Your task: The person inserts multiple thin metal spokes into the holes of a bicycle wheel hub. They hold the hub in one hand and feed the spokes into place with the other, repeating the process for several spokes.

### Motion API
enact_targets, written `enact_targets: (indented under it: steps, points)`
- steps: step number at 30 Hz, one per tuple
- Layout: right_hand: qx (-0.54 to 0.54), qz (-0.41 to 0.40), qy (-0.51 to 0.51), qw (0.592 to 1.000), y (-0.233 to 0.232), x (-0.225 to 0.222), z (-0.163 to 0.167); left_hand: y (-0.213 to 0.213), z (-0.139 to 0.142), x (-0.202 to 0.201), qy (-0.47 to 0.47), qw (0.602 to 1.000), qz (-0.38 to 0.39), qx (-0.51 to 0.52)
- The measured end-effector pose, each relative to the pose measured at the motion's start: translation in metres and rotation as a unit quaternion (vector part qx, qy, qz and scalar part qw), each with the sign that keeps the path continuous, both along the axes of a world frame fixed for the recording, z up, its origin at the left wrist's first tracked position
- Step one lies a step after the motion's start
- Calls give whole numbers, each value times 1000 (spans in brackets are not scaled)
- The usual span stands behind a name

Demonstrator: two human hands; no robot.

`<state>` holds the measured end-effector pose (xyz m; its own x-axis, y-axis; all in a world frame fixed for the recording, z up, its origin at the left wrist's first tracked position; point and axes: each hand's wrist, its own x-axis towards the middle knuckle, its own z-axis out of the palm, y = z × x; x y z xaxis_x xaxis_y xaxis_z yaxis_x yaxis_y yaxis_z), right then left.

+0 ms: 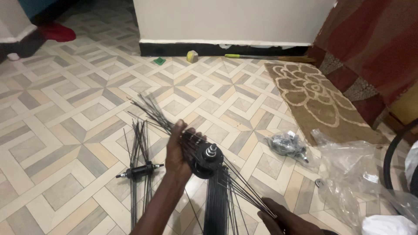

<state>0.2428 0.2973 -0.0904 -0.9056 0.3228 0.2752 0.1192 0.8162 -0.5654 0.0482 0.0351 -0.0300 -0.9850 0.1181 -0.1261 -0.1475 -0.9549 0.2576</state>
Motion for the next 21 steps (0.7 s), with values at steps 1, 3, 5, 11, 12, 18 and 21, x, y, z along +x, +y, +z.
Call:
enact_targets:
  steps: [1, 3, 5, 11, 12, 18, 21]
  points:
    - [-7, -15, 0, 1000, -6, -2, 2, 1, -1, 2, -10, 1000, -9, 7]
    - [-30, -37, -68, 997, -11, -10, 2, 0, 1, 2, 2, 1000, -4, -14]
    - [-56, -56, -201, 976, -4, -16, -5, -1, 2, 2, 43, 999, -3, -20]
    - [-165, 127, -325, 922, 34, -41, -69, -22, 20, 4, 181, 973, 93, -110]
    - [-151, 120, -295, 936, 27, -49, -88, -26, 23, 7, 186, 964, 122, -145]
    - [-81, -3, -338, 938, -27, -105, -140, -36, 42, 21, 225, 915, 221, -253]
    - [-104, -92, -283, 949, -60, -121, -146, -42, 46, 23, 251, 889, 246, -295]
